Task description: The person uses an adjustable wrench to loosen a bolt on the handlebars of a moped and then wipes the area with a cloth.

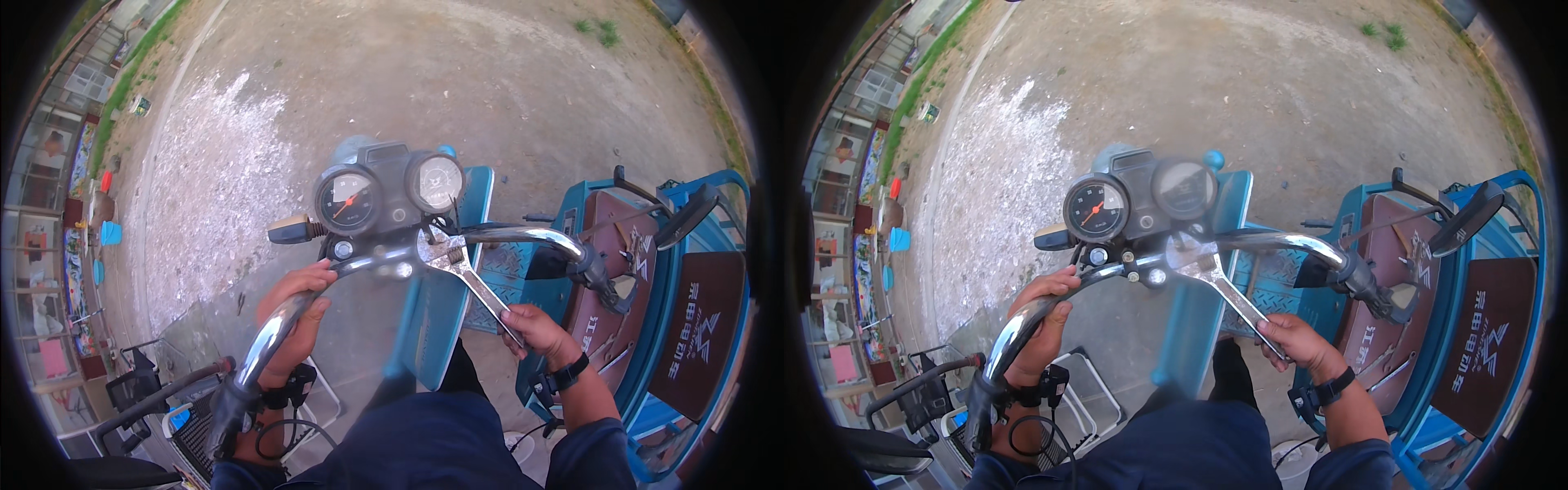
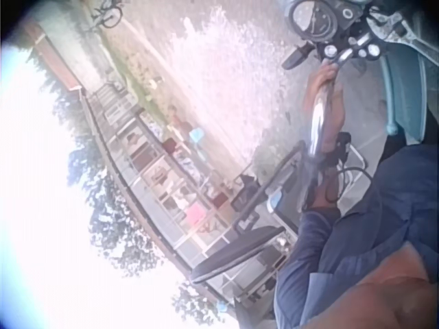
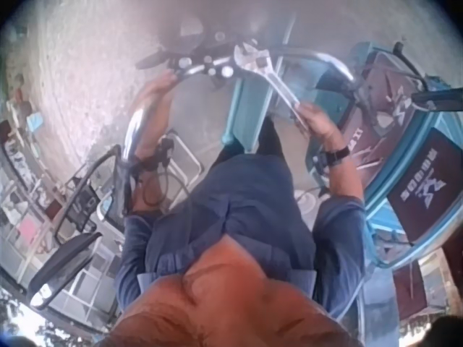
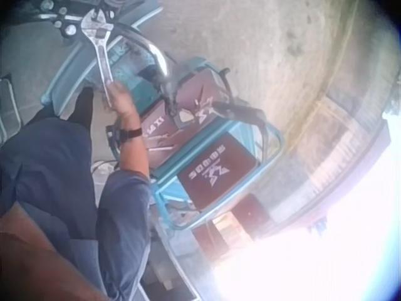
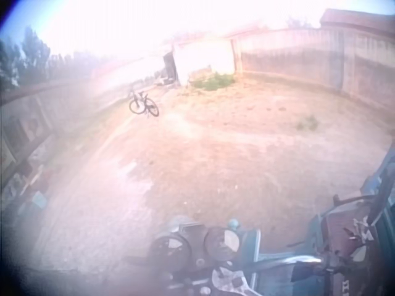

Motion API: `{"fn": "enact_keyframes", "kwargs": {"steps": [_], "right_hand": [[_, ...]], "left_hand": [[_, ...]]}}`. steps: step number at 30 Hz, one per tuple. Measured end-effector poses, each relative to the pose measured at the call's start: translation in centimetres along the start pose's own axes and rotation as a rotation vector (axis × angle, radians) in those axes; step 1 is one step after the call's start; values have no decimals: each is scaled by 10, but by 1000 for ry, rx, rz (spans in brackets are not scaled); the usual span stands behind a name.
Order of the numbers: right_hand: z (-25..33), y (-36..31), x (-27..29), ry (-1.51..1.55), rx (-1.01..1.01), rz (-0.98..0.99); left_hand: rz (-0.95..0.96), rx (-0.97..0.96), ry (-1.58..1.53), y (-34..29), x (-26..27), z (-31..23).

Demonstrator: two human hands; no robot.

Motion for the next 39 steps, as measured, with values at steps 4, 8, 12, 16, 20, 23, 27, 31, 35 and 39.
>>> {"fn": "enact_keyframes", "kwargs": {"steps": [4, 8, 12, 16, 20, 23, 27, 31, 35, 39], "right_hand": [[-9, -8, -16, 81, -20, -3], [-19, -17, -39, 167, -29, -23], [-30, -24, -68, 298, -40, -50], [-36, -31, -94, 371, -48, -92], [-40, -37, -118, 402, -38, -113], [-43, -38, -134, 447, -58, -198], [-45, -40, -158, 529, -83, -214], [-33, -45, -169, 582, -70, -203], [-30, -55, -137, 489, -10, -126], [-51, -71, -97, 407, 38, -103]], "left_hand": [[25, 12, -16, -2, 1, 2], [7, 9, 0, -2, 0, 2], [-25, 15, -2, -2, 0, 3], [-17, 25, 16, -1, 0, 1], [-13, -2, 24, -1, 1, 2], [-12, -1, 22, -1, 0, 1], [-9, -1, 18, -1, -3, 2], [22, 44, -16, -2, 3, 7], [70, 20, 20, -1, 1, 2], [53, 28, 39, -3, 4, 1]]}}
Point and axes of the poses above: each hand's wrist, its own y-axis towards the middle knuckle, its own x-axis out of the back of the hand, z = x × y, the point moved 3 cm from there along y, towards the middle knuckle, and after that the axes turned 15 degrees about -z, right-handed, at the moved point
